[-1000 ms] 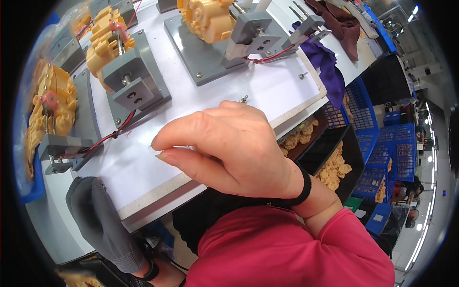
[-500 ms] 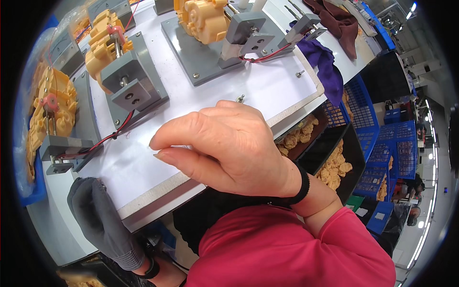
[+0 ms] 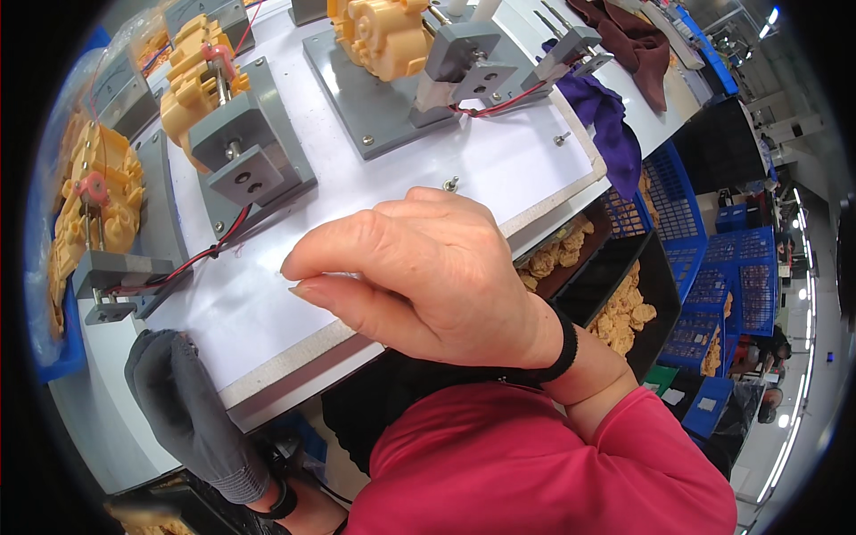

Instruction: The person assembles small electronic components by placing beige plastic housings into metal fixtures on a white board. They use a screwdriver to tighten screws into the fixtures, securing the components in place. The person handles the components one at a time, picking them from a pile and placing them into the assembly jig.

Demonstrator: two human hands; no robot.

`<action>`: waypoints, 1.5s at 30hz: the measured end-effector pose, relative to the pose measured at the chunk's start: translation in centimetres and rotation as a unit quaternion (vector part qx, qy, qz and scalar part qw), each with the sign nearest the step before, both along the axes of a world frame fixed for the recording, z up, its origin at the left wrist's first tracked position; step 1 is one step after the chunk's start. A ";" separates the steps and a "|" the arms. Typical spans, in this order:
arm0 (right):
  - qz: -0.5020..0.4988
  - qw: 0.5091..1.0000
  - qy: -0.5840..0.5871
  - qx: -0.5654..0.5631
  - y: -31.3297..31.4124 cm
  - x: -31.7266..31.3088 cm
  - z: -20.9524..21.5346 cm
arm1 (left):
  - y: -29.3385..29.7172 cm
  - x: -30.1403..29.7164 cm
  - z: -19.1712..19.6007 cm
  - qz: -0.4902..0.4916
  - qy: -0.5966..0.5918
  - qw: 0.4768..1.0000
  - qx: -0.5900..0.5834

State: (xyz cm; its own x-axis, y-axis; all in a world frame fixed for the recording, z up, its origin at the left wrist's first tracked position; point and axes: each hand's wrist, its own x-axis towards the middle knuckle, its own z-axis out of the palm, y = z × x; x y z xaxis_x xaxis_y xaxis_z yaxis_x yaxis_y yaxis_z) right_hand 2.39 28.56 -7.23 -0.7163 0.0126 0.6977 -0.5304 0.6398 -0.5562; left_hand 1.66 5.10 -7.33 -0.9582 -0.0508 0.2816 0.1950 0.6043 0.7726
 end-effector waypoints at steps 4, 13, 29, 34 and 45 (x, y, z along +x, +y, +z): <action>-0.002 1.000 0.002 0.005 0.0 0.0 0.0 | -0.1 0.0 -0.1 -0.003 0.003 1.000 -0.003; -0.004 1.000 0.001 0.005 0.0 0.0 -0.1 | 0.0 0.1 0.0 0.003 -0.004 1.000 0.009; -0.004 1.000 -0.001 0.012 0.0 0.1 0.1 | -0.3 0.1 -0.1 -0.014 0.004 1.000 0.002; -0.006 1.000 0.005 0.016 0.0 0.1 0.0 | -0.3 0.0 -0.2 -0.017 0.010 1.000 0.002; -0.006 1.000 0.005 0.020 0.0 0.0 0.0 | 0.0 -0.1 0.0 -0.005 0.012 1.000 0.022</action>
State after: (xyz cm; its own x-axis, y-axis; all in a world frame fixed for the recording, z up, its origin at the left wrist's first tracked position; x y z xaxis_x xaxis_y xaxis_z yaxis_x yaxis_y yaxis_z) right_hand 2.43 28.52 -7.21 -0.7091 -0.0075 0.7051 -0.5286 0.6674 -0.5245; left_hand 1.60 5.06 -7.34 -0.9519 -0.0537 0.3016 0.2193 0.5678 0.7934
